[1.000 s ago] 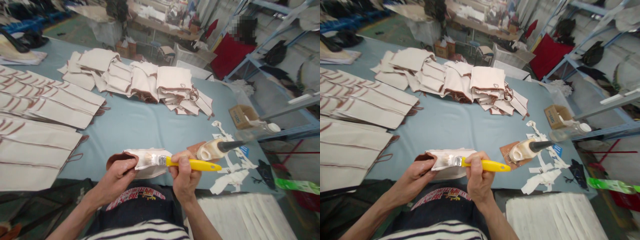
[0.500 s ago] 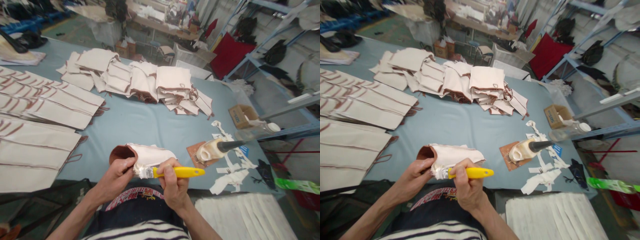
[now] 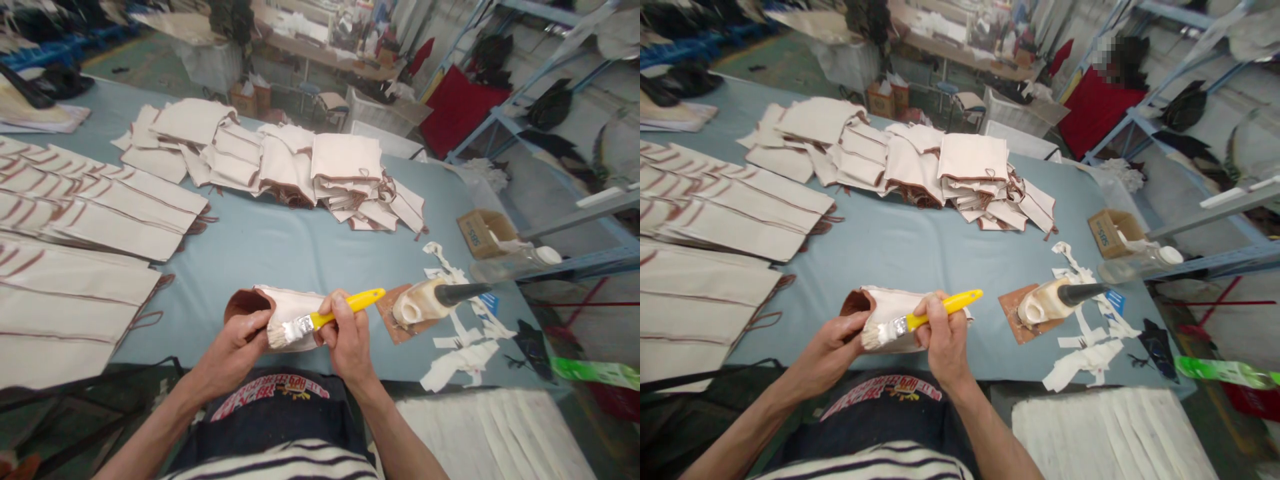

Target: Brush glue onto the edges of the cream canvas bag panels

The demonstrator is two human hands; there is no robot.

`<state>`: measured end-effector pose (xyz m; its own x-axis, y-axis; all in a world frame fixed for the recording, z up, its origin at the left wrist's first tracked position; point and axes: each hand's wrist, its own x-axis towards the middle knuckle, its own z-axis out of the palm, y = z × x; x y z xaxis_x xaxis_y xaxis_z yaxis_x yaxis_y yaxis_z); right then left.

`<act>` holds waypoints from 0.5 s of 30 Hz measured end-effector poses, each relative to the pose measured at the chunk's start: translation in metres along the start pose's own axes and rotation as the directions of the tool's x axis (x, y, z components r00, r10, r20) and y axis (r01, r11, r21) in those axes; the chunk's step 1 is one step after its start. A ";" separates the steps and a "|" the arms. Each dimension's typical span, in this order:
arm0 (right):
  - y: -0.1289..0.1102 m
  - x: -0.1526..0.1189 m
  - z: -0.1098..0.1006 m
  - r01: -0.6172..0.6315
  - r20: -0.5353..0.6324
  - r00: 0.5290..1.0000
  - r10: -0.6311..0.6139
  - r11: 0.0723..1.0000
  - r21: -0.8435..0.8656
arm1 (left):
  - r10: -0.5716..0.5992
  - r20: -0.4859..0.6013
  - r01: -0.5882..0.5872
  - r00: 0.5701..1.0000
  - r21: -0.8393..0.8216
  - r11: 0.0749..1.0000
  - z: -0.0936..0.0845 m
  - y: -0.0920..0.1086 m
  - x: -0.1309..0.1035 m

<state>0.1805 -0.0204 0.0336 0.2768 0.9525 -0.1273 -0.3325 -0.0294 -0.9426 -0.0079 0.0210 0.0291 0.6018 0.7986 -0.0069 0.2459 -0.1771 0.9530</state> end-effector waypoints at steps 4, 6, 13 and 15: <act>-0.005 0.007 -0.011 0.074 -0.136 0.988 -0.076 0.997 -0.023 | -0.044 -0.043 0.046 0.998 0.054 0.998 -0.003 -0.004 -0.002; -0.006 0.010 -0.009 0.085 -0.092 0.992 -0.090 0.995 -0.060 | -0.052 -0.010 0.053 0.999 0.026 0.998 -0.003 -0.004 -0.003; -0.007 0.031 0.011 0.099 0.130 0.987 -0.090 0.993 -0.066 | -0.123 0.091 0.136 0.988 -0.152 0.979 -0.010 0.000 0.000; -0.012 0.036 0.009 0.163 0.076 0.985 -0.158 0.984 -0.066 | -0.136 0.105 0.155 0.985 -0.207 0.966 -0.013 0.000 0.000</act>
<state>0.1864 0.0165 0.0428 0.2568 0.9653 0.0467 -0.2224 0.1061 -0.9692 -0.0178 0.0287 0.0330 0.6393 0.7504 -0.1680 0.1739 0.0718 0.9821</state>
